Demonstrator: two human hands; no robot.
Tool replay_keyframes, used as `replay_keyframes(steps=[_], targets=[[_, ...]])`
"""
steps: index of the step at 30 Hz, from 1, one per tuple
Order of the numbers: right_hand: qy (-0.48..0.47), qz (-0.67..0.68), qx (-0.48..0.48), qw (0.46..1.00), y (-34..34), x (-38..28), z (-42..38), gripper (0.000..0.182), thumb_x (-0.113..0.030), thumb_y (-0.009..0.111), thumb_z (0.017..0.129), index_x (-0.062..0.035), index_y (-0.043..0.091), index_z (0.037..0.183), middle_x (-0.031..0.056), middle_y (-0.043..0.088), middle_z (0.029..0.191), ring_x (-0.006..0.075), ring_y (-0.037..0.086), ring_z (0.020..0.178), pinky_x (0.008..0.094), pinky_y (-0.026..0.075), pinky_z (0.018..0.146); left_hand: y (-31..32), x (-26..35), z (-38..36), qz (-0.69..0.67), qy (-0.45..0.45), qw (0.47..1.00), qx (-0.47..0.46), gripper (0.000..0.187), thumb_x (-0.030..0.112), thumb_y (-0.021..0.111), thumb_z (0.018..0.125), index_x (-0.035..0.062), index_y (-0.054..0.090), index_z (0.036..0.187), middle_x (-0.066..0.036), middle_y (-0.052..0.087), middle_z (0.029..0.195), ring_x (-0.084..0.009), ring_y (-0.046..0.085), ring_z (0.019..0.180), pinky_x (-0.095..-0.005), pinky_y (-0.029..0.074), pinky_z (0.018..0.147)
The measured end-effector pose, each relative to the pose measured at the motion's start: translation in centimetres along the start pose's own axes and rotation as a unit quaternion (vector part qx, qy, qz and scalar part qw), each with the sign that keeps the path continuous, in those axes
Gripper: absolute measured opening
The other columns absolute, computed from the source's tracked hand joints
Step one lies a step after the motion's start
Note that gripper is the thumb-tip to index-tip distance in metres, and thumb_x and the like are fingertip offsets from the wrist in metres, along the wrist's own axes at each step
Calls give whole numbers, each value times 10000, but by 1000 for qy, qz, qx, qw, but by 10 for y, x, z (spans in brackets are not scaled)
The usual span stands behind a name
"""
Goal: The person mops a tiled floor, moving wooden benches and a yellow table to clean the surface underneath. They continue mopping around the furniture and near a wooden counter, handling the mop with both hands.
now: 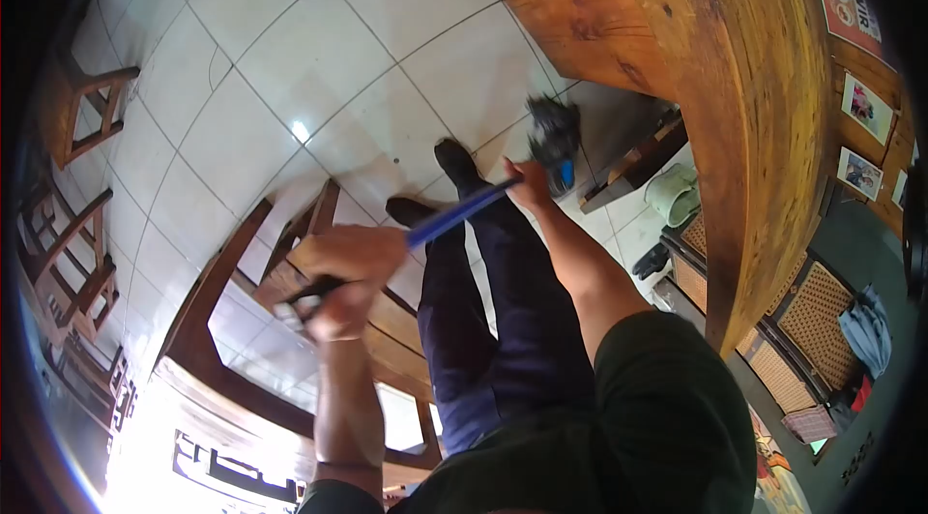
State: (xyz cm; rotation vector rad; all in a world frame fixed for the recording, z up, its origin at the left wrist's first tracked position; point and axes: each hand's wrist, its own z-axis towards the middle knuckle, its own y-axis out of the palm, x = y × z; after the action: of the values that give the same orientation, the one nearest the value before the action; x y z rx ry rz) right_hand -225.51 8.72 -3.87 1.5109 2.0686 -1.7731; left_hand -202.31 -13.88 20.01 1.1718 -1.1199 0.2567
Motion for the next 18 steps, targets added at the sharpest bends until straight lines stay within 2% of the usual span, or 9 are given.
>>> replay_keyframes(steps=[1,3,5,6,9,10,11,12,18], targets=[[-1,-15,2,1000,-4,23,-6,590,-430,468,991,-10,541,583,228,518,561,428,547,564,496,362,524,9,-19,11,-86,-2,992,-95,309,251,658,766,54,465,626,-37,372,500,-210,387,439,-367,311,463],[12,-21,10,1000,-8,36,-6,567,-398,495,985,-6,541,579,224,522,557,422,555,565,501,361,520,30,-3,5,-28,-29,994,-100,357,344,621,785,86,416,647,-30,417,580,-180,412,517,-362,329,505],[-23,-31,50,998,-7,10,1,550,-349,510,974,-21,545,534,231,550,572,426,573,583,521,412,560,46,25,17,21,-22,989,-143,451,413,571,824,127,327,576,-6,349,492,-165,356,429,-327,301,453],[-47,-34,63,996,1,-1,7,550,-335,519,970,-21,530,519,217,527,533,423,559,549,509,401,531,51,36,12,5,14,993,-119,492,351,539,850,140,267,498,13,232,402,-170,257,324,-298,242,389],[-146,71,98,982,5,-58,32,515,-261,583,932,-44,465,480,182,472,472,386,508,466,481,380,495,44,85,-1,68,29,980,-186,537,257,606,798,181,216,437,67,217,379,-122,283,297,-267,240,352],[-171,65,105,978,4,-74,45,507,-251,594,923,-49,470,475,176,475,472,379,508,467,476,376,492,56,98,-9,66,28,992,-100,554,247,608,773,191,186,420,68,192,364,-116,245,275,-274,204,324],[-197,61,108,973,4,-92,57,500,-241,605,915,-54,475,470,169,479,473,372,508,467,471,372,488,42,115,-1,83,9,969,-234,446,243,592,838,189,324,486,52,316,441,-121,363,362,-272,286,373],[-217,80,106,967,5,-105,71,492,-234,611,909,-57,480,469,163,483,472,368,509,466,467,372,488,39,128,0,116,36,959,-256,435,252,596,833,189,330,495,52,320,453,-121,365,376,-273,287,384],[-300,153,42,941,34,-212,138,478,-278,593,920,-54,536,501,145,541,508,362,561,538,455,444,569,30,171,-37,225,122,956,-146,380,306,621,806,189,365,550,47,350,522,-120,377,460,-281,294,451]])
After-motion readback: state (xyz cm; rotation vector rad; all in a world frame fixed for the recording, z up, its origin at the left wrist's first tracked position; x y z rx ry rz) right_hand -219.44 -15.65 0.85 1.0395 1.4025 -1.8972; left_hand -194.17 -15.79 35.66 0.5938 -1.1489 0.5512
